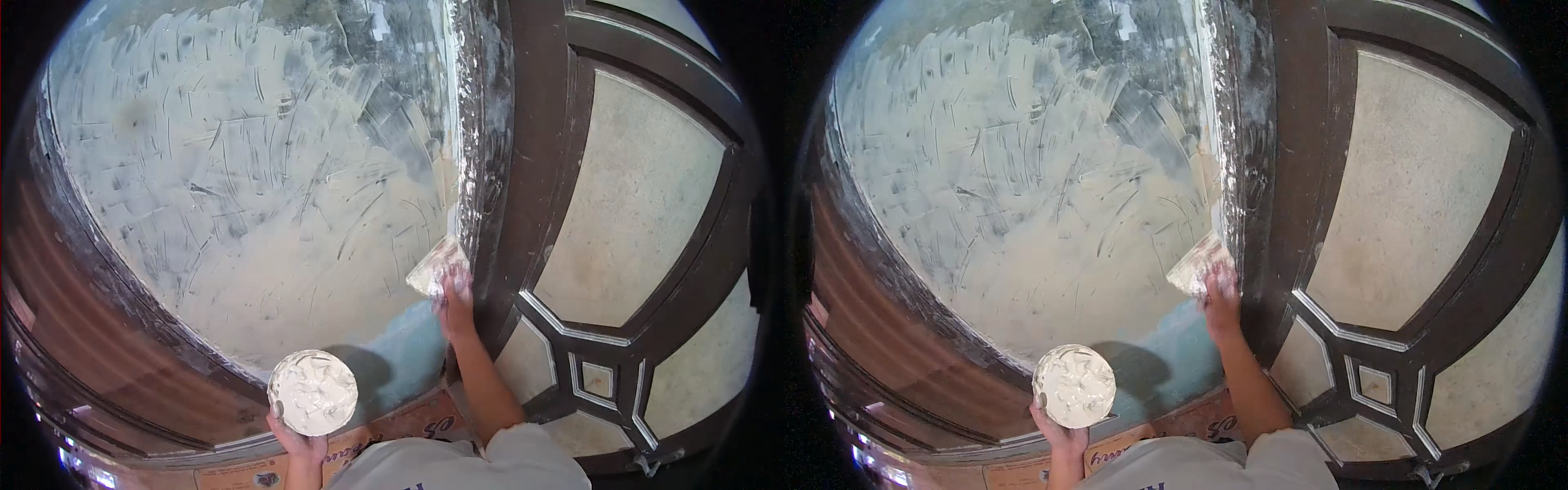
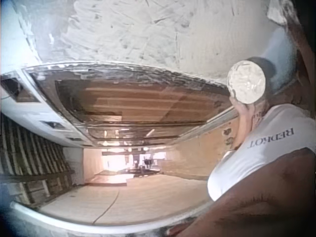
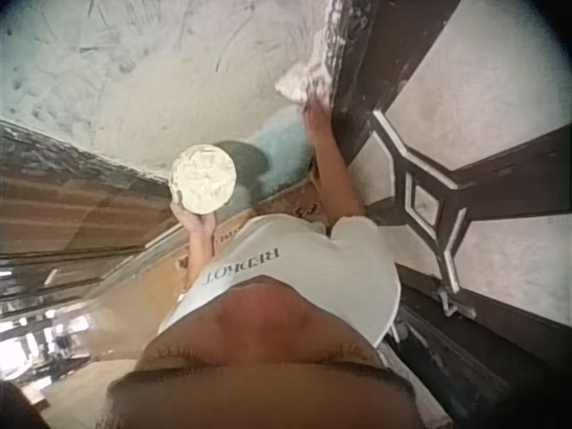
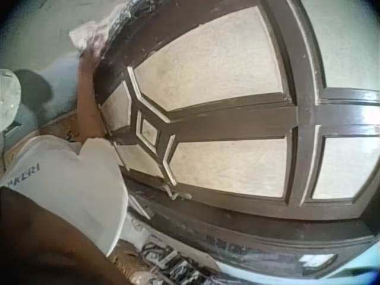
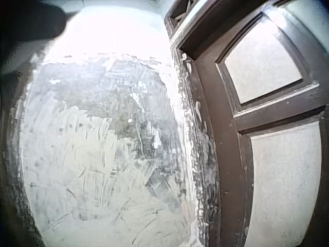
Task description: The person applies plaster to a wall surface using a spreader, repeatedly dipping the spreader into a tub of white plaster held in the other hand.
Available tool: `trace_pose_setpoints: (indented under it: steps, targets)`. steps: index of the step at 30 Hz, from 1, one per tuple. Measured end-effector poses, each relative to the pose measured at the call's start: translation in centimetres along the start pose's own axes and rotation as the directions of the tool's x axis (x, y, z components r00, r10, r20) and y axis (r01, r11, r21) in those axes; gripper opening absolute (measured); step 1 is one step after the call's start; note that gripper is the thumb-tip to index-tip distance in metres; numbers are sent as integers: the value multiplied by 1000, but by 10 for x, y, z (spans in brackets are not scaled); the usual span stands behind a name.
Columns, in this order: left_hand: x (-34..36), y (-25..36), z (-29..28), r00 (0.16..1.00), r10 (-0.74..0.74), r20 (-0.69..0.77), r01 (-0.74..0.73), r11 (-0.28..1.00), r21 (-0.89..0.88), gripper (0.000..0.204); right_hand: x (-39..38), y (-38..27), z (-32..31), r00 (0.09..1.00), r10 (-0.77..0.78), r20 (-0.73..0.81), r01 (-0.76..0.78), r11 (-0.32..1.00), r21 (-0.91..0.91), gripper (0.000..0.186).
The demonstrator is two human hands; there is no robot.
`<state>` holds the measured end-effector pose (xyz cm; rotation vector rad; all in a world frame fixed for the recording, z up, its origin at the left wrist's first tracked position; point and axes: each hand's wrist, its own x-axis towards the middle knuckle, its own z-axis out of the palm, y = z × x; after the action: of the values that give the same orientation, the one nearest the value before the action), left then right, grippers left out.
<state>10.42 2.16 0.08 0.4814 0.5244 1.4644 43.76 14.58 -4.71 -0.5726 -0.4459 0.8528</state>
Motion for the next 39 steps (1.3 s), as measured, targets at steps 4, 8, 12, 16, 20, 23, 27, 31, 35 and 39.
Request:
trace_pose_setpoints:
  steps: [4, 8, 12, 16, 20, 23, 27, 31, 35, 39]
  targets:
    - [3, -2, 4, 1000, -24, -12, 24, 1000, -2, 66, 23, -22, 36, 971, -18, 240, 71, 975, -212, 36]
    - [2, -3, -6, 1000, 14, -5, -14, 1000, -23, 66, 14, 45, -6, 988, 129, -81, -152, 804, -575, 36]
    - [-2, 7, -7, 1000, 30, -8, -30, 998, -47, 65, -68, 118, -60, 963, 251, -97, -259, 963, -72, 45]
    - [-2, 21, -20, 991, 104, -78, -106, 994, -25, 64, -98, 96, -23, 919, 366, 150, -325, 915, -239, 40]
    - [2, 23, -19, 989, 102, -107, -106, 994, -30, 64, -73, 38, 32, 867, 282, 411, 22, 801, -598, 33]
    - [5, 32, -13, 986, 142, -87, -149, 986, -81, 64, -74, -14, 98, 839, 278, 468, 116, 749, -653, 31]
    - [3, 42, -10, 978, 173, -117, -185, 977, -106, 65, -79, -34, 150, 818, 246, 521, 63, 860, -506, 28]
    - [3, 47, -9, 964, 249, -92, -254, 966, -49, 66, -77, -37, 176, 665, 409, 625, -32, 852, -523, 23]
    - [5, 50, -9, 953, 285, -104, -294, 952, -87, 66, -72, -34, 194, 427, 614, 664, 75, 707, -703, 20]
    - [5, 54, -8, 934, 340, -107, -348, 935, -66, 63, -81, -30, 226, 369, 573, 732, 391, 619, -681, 15]
